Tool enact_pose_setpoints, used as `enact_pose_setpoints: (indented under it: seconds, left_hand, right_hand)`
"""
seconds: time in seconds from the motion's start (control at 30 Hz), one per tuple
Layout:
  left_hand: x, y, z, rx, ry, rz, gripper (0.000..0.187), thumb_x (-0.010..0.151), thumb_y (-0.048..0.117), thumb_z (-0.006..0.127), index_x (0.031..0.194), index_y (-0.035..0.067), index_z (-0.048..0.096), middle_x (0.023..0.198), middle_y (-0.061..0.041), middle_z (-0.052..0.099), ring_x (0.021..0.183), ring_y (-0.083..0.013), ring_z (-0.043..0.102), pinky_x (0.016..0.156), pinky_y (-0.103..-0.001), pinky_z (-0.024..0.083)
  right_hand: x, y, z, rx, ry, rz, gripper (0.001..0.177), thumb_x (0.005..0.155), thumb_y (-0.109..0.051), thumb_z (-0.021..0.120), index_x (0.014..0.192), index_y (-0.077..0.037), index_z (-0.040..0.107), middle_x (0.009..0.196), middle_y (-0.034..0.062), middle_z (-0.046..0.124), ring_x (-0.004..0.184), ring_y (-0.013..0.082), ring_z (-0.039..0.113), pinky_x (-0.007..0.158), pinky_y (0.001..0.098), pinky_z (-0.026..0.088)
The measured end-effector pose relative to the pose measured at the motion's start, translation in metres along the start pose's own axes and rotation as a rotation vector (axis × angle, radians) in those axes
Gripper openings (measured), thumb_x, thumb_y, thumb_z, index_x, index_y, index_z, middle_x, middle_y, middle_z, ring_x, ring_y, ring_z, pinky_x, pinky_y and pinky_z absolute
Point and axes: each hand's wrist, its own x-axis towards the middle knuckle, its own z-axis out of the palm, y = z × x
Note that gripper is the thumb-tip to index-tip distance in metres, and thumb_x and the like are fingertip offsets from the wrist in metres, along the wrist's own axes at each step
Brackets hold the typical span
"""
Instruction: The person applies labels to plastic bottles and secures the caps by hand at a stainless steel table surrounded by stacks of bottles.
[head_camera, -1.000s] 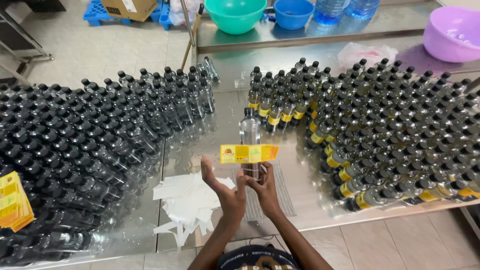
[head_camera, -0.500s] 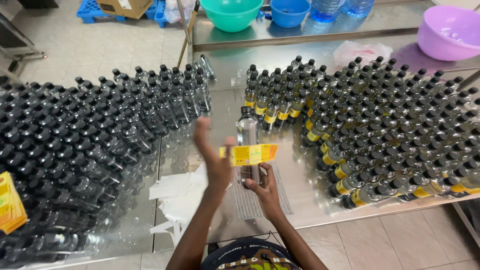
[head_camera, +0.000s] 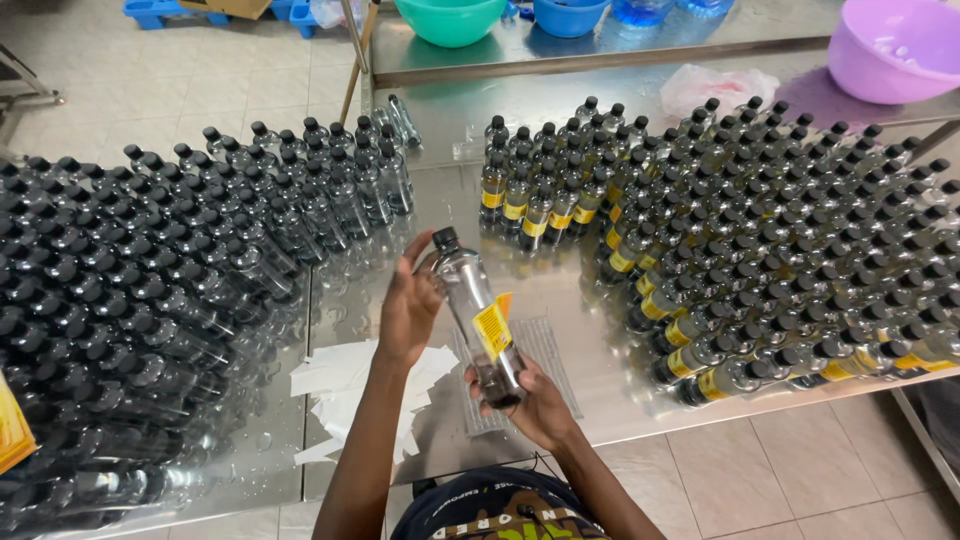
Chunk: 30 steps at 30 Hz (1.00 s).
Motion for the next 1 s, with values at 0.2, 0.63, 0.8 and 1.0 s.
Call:
enact_pose_setpoints:
  seconds: [0.2, 0.63, 0.8, 1.0]
  left_hand:
    - [0.009, 0.003, 0.023, -0.568, -0.376, -0.031, 0.058, 0.107, 0.031, 0.073, 0.154, 0.003, 0.053, 0.094, -0.012, 0.068, 0.089, -0.03, 0.068, 0.08, -0.046, 0.059]
    - [-0.014, -0.032, 0.069, -0.222, -0.007, -0.168, 0.024, 0.096, 0.004, 0.071, 0.115, -0.01, 0.064, 0.068, -0.03, 0.065, 0.071, -0.045, 0.075, 0.058, -0.06, 0.065]
    - [-0.023, -0.019, 0.104, -0.015, 0.129, -0.084, 0.018, 0.098, 0.009, 0.075, 0.105, -0.007, 0.069, 0.07, -0.028, 0.071, 0.068, -0.0335, 0.077, 0.062, -0.047, 0.067]
    - [-0.032, -0.006, 0.118, 0.242, 0.223, 0.027, 0.011, 0.101, 0.009, 0.074, 0.098, -0.002, 0.073, 0.07, -0.022, 0.072, 0.072, -0.0208, 0.073, 0.072, -0.034, 0.063]
  right_hand:
    - [-0.014, 0.029, -0.026, 0.266, -0.239, 0.204, 0.092, 0.091, -0.062, 0.073, 0.153, 0.0, 0.045, 0.136, 0.0326, 0.063, 0.107, 0.0337, 0.075, 0.077, 0.0395, 0.069]
    - [0.054, -0.051, -0.021, -0.866, 0.241, -0.577, 0.068, 0.113, -0.058, 0.038, 0.148, -0.005, 0.062, 0.144, 0.0185, 0.063, 0.135, 0.0319, 0.06, 0.118, 0.0448, 0.047]
    - [0.077, -0.041, -0.02, -0.873, 0.196, -0.399, 0.097, 0.107, -0.073, 0.002, 0.156, -0.011, 0.057, 0.085, -0.0013, 0.061, 0.079, 0.0074, 0.053, 0.075, 0.0223, 0.047]
    - [0.045, -0.069, 0.123, -0.749, 0.71, 0.021, 0.09, 0.103, -0.082, 0.022, 0.154, -0.025, 0.07, 0.14, 0.0284, 0.072, 0.142, 0.0377, 0.063, 0.126, 0.0441, 0.042]
